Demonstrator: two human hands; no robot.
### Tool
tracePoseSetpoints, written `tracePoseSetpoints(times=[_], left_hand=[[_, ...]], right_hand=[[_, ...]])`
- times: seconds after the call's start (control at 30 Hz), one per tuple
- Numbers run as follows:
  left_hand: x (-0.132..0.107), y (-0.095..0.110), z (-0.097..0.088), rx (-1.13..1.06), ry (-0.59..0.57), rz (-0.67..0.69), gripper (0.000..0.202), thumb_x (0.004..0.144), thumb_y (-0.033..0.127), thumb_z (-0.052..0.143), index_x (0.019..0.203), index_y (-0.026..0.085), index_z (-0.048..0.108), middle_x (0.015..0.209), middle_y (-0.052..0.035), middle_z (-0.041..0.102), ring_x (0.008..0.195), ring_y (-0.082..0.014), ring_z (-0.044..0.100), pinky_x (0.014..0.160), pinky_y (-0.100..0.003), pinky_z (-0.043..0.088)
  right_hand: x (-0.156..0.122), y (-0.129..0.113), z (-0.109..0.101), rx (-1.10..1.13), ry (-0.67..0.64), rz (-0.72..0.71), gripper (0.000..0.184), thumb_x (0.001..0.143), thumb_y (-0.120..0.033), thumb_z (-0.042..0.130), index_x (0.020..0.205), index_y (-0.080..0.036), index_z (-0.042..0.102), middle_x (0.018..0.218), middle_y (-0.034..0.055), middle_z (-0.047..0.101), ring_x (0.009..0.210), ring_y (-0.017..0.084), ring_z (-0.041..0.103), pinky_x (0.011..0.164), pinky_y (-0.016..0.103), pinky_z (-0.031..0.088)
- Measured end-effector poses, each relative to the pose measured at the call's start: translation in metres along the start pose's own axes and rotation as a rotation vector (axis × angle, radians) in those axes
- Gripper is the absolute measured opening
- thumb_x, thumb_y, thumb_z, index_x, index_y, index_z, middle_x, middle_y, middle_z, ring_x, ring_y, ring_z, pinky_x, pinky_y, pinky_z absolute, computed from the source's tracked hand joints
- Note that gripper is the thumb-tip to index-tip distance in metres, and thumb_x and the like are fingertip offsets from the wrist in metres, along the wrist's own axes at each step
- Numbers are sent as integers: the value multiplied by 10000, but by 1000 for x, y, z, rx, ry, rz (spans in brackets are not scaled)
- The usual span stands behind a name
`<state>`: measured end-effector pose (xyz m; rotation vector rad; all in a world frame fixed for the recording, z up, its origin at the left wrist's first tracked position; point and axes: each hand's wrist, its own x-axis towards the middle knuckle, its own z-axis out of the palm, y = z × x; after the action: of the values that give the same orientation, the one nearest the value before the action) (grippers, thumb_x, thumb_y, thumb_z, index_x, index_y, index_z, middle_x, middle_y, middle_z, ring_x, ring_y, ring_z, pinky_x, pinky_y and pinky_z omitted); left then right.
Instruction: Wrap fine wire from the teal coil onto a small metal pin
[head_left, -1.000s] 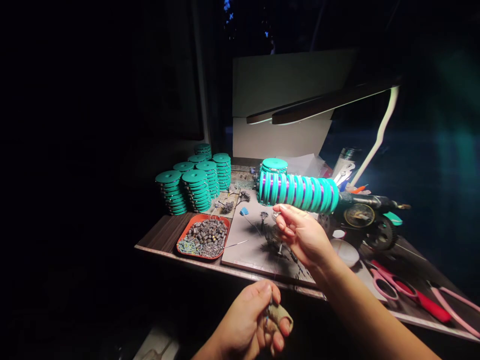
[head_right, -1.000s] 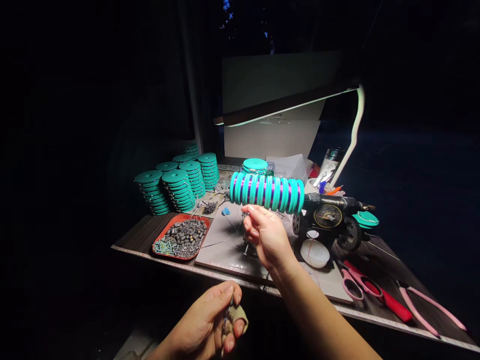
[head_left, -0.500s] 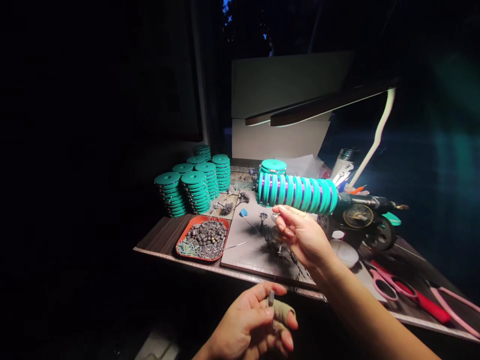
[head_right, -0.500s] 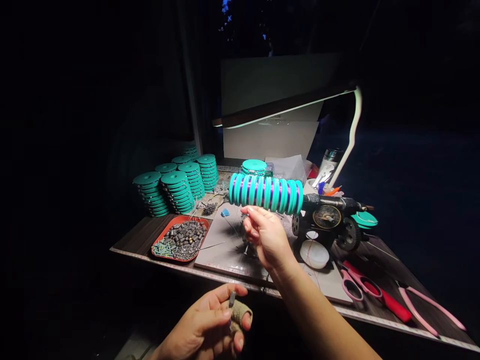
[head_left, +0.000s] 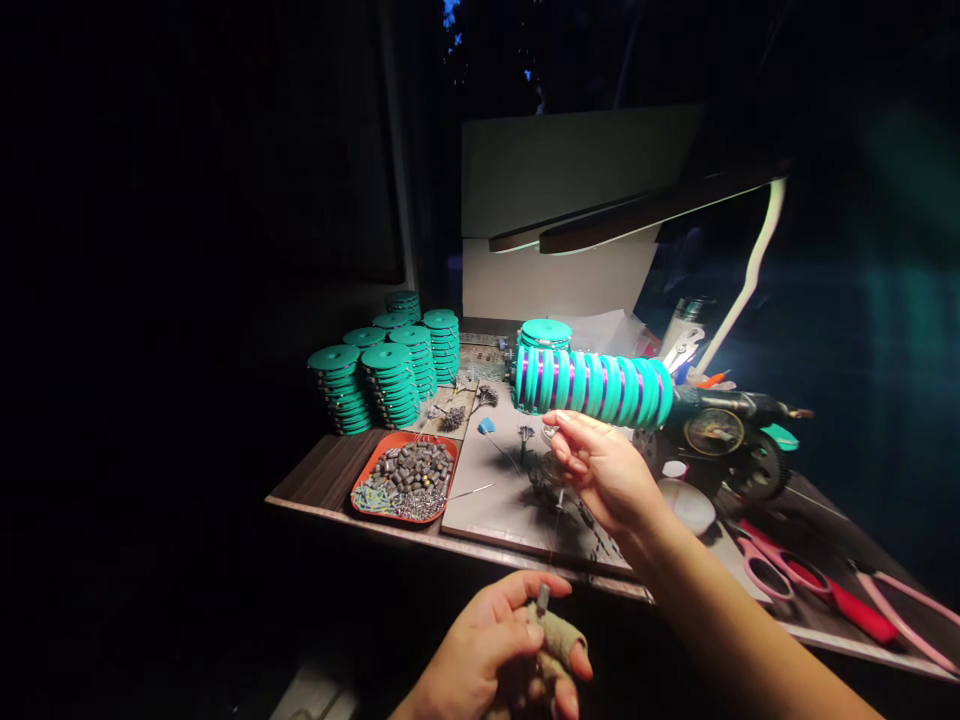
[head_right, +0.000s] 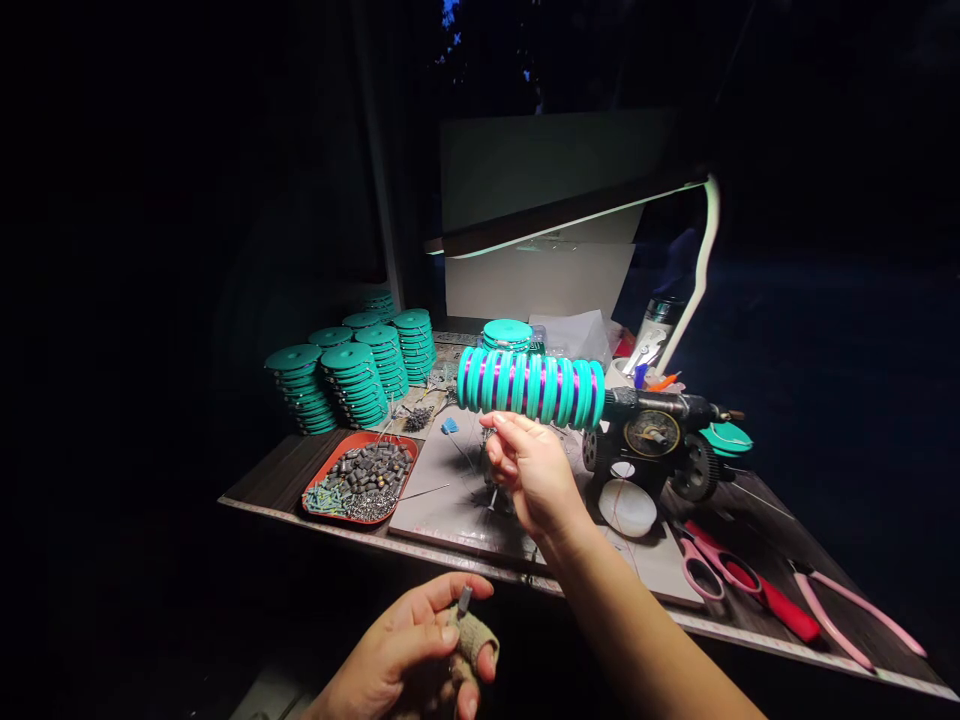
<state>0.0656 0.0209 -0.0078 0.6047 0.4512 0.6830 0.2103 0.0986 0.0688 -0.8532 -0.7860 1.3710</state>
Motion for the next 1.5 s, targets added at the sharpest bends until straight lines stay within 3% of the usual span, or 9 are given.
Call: tracePoseSetpoints(times=[0.13,0.23,0.6,0.67,0.8,0.9,1.07,1.27,1.5], left_hand=[[-1,4,7,8,42,21,292,749,206,520,1020,99,494,827,-137,661,615,-169,645,591,-264,446],[-2,6,10,0,63,31,287,769,231,475,1018,88,496,833,-159,661,632,-196,644,614,-300,431],[1,2,5,30,52,12,278,763,233,497,1012,112,514,816,-133,661,608,-179,630,607,-295,415],[3,6,4,102,53,18,272,733,252,538,972,124,555,857,-119,658,664,-177,623,637,-295,412],[20,25,8,444,8,178,195,677,229,596,834,121,637,903,-88,661,892,-197,566,830,-305,357],[40,40,17,409,-50,185,281,693,235,576,953,127,568,727,-65,670,715,-186,602,750,-325,399],[58,49,32,371,35,165,220,764,315,528,878,127,534,682,-70,640,431,-114,554,505,-241,400],[63,49,41,329,133,190,258,806,359,501,834,116,581,596,-65,638,388,-85,534,426,-178,381],[67,46,45,239,141,223,169,799,290,472,839,146,549,581,-38,631,369,-74,502,434,-187,401]], right_hand=[[1,0,0,-8,9,-6,168,571,-308,701,632,-178,613,409,-63,446,370,46,220,389,213,152],[0,0,-1,-10,8,-7,165,570,-307,703,630,-179,617,411,-59,446,369,48,216,389,219,146],[1,-1,0,-20,11,-2,125,574,-302,686,602,-201,619,406,-58,444,369,62,207,392,229,145],[1,-1,0,-24,13,3,124,579,-302,680,605,-197,617,407,-59,451,366,62,215,389,227,153],[-1,-4,0,-30,0,14,131,596,-299,674,633,-182,625,428,-51,492,374,64,298,386,214,204],[-2,-7,-1,-25,-23,37,150,605,-309,676,660,-179,627,453,-50,511,387,67,349,374,197,239],[-2,-10,-3,-23,-39,109,189,603,-340,677,705,-187,628,504,-33,559,407,100,461,314,168,203],[0,-9,-3,-31,-11,119,166,612,-295,688,708,-166,643,518,-29,595,447,92,529,367,157,345],[4,-7,-6,-42,-25,100,167,624,-287,690,716,-153,657,495,-25,593,430,84,532,425,174,413]])
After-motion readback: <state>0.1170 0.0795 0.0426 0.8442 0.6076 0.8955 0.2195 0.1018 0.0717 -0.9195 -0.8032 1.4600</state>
